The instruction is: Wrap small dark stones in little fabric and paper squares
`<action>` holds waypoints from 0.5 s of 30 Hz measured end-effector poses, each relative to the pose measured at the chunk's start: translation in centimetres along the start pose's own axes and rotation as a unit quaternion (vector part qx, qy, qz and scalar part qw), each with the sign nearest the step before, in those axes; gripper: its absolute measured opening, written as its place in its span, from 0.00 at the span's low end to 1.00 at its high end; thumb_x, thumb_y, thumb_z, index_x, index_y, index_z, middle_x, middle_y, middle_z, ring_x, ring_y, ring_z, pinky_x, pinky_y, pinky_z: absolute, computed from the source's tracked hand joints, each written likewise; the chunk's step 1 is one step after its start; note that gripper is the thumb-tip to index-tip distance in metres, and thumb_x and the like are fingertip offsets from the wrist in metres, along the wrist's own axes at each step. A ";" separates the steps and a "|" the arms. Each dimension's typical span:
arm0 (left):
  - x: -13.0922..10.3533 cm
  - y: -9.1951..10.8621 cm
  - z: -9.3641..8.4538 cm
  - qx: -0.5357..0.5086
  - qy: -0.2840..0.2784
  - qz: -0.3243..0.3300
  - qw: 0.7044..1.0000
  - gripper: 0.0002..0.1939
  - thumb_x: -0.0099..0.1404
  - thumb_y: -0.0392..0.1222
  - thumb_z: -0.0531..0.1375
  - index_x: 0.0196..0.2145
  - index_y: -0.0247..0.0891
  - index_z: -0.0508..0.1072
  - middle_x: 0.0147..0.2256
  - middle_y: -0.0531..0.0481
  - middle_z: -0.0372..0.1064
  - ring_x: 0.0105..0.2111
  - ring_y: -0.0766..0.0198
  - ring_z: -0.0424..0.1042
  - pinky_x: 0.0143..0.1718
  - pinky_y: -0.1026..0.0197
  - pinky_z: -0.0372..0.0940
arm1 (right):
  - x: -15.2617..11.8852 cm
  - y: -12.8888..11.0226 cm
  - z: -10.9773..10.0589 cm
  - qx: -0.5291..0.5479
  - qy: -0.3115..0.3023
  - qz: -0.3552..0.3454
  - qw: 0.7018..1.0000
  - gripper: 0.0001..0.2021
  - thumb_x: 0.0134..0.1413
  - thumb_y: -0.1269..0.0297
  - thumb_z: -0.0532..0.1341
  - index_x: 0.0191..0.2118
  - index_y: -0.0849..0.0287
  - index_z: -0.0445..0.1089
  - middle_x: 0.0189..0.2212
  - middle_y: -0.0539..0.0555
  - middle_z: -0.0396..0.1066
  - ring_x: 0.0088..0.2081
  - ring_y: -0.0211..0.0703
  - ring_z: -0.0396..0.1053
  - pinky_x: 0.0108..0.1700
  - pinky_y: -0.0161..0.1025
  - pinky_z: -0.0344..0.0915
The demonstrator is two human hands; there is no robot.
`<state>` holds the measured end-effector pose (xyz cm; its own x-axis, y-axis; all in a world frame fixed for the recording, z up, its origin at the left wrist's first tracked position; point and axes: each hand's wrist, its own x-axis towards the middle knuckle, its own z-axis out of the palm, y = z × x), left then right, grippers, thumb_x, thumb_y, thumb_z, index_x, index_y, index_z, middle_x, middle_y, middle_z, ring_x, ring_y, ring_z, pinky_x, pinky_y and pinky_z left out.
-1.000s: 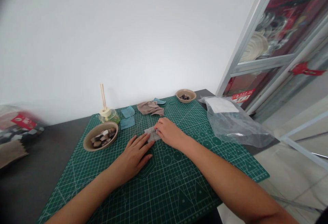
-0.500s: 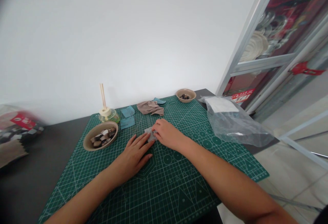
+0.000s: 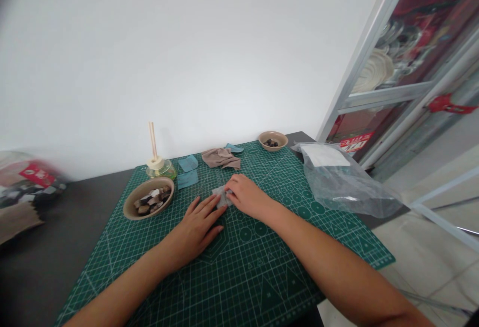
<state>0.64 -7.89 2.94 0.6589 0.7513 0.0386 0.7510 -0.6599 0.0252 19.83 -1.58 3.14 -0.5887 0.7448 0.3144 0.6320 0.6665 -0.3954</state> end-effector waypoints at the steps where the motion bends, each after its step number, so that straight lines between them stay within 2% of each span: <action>1: 0.0 0.0 0.1 -0.003 0.004 0.001 1.000 0.23 0.70 0.44 0.52 0.60 0.37 0.58 0.62 0.39 0.52 0.62 0.50 0.50 0.59 0.38 0.48 | 0.0 0.0 0.0 0.003 -0.002 -0.008 1.000 0.06 0.54 0.75 0.59 0.39 0.63 0.69 0.38 0.57 0.67 0.43 0.46 0.64 0.47 0.44 0.63; 7: 0.0 -0.1 0.4 -0.012 0.009 0.001 1.000 0.22 0.69 0.44 0.53 0.59 0.37 0.60 0.62 0.38 0.53 0.62 0.50 0.50 0.59 0.38 0.47 | 0.0 0.1 0.1 -0.007 0.007 0.008 1.000 0.06 0.54 0.76 0.58 0.38 0.63 0.69 0.38 0.57 0.66 0.43 0.47 0.64 0.48 0.46 0.63; 11: -0.1 -0.1 0.4 -0.018 0.022 0.001 1.000 0.23 0.70 0.43 0.52 0.60 0.38 0.58 0.62 0.39 0.52 0.62 0.51 0.49 0.59 0.38 0.47 | -0.1 0.2 0.2 0.017 -0.007 -0.015 1.000 0.07 0.55 0.75 0.58 0.39 0.62 0.69 0.38 0.56 0.66 0.43 0.45 0.64 0.48 0.44 0.63; 15: -0.1 -0.1 0.2 -0.017 0.010 0.000 1.000 0.22 0.69 0.43 0.53 0.59 0.37 0.59 0.62 0.38 0.52 0.62 0.50 0.50 0.59 0.39 0.47 | -0.1 0.2 0.0 0.007 -0.003 0.000 1.000 0.07 0.54 0.76 0.58 0.39 0.63 0.69 0.38 0.57 0.66 0.43 0.46 0.64 0.48 0.45 0.63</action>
<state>0.55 -7.89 2.78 0.6576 0.7510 0.0595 0.7487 -0.6602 0.0591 19.96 -1.50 3.03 -0.5911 0.7450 0.3091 0.6252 0.6653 -0.4080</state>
